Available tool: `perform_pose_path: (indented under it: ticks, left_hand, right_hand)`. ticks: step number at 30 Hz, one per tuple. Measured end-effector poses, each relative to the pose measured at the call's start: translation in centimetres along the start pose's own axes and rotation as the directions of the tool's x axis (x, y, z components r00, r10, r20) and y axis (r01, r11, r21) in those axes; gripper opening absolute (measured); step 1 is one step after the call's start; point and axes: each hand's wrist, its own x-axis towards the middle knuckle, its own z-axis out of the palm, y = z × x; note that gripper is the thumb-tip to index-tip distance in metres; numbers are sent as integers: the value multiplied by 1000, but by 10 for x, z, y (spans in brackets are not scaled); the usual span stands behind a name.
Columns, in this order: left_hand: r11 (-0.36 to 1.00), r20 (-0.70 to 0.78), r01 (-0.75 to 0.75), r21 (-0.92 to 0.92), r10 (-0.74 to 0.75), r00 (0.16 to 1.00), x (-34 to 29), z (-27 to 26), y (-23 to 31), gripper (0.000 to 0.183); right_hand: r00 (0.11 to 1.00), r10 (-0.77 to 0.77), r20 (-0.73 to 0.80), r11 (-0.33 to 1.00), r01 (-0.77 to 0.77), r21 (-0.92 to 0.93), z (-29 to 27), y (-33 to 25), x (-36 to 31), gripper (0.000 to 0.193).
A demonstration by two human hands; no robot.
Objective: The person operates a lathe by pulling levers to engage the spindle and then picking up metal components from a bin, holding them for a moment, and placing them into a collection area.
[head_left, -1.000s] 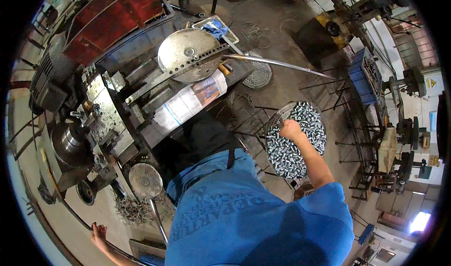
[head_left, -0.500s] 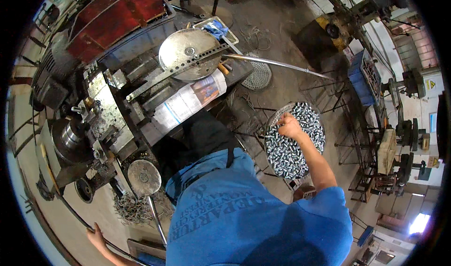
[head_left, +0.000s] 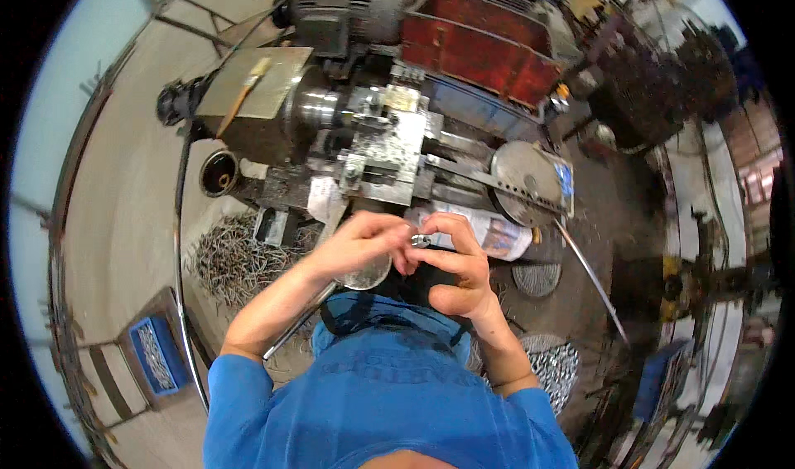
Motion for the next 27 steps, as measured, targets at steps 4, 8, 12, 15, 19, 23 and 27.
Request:
perform_pose_path:
  ticks: [4,8,12,15,19,23,27]
  left_hand:
    - [917,9,3,-400,1,1000,-4,13,-14,31]
    - [996,-151,-30,-89,17,988,-5,7,-14,28]
    - [975,-221,-5,224,56,974,-5,2,-6,30]
    - [929,-268,41,369,63,961,-7,-2,3,36]
    - [912,-272,77,404,39,962,-10,-7,7,43]
    - [758,-239,51,651,141,961,-20,-25,15,36]
    - [456,-173,95,885,133,976,-55,-47,49,28]
  right_hand:
    - [998,-11,-56,1000,10,-11,9,2,8,42]
    - [995,62,-79,996,-67,-61,19,0,2,37]
    - [1000,16,-7,983,-17,-183,18,3,5,35]
    - [994,23,104,963,6,-270,15,-1,13,33]
    - [981,-32,193,973,74,-219,13,3,27,32]
    - [934,8,357,970,81,-231,15,4,53,29]
    - [878,25,478,920,166,-354,22,20,85,30]
